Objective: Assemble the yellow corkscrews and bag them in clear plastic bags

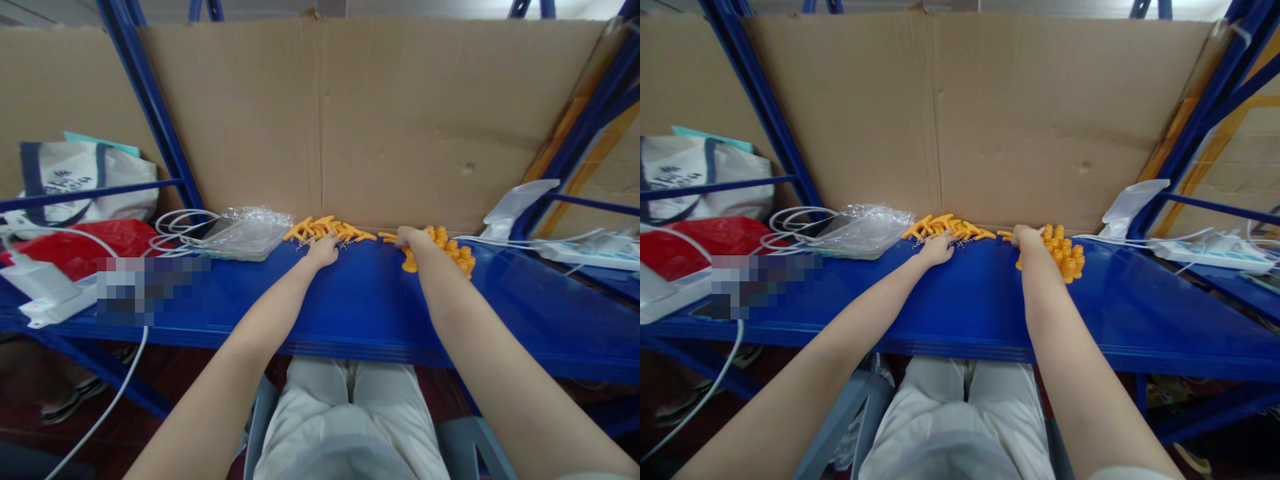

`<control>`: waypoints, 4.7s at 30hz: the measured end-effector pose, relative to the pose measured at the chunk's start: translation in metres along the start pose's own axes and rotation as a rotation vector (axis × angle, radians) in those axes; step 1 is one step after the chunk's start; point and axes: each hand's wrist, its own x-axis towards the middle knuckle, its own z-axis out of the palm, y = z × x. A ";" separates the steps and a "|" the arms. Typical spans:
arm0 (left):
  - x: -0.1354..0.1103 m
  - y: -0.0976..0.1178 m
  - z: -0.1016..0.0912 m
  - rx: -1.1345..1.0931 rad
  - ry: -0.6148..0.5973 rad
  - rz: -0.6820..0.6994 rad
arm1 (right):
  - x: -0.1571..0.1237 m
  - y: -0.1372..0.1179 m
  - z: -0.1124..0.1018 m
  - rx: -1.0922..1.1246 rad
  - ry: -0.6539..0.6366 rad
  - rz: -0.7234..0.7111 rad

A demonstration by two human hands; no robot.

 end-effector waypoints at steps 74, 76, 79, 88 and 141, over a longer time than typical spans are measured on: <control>-0.018 0.042 -0.026 0.032 0.117 0.139 | -0.102 -0.039 -0.020 -0.053 0.180 -0.524; -0.019 0.043 -0.026 0.035 0.107 0.125 | -0.102 -0.039 -0.019 -0.040 0.187 -0.524; -0.020 0.044 -0.026 0.043 0.094 0.107 | -0.102 -0.039 -0.020 -0.025 0.155 -0.470; -0.021 0.049 -0.026 0.019 0.178 0.018 | -0.109 -0.045 -0.029 0.043 0.044 -0.333; -0.019 0.054 -0.034 -0.011 -0.077 -0.184 | -0.101 -0.035 -0.022 -0.170 0.389 -0.592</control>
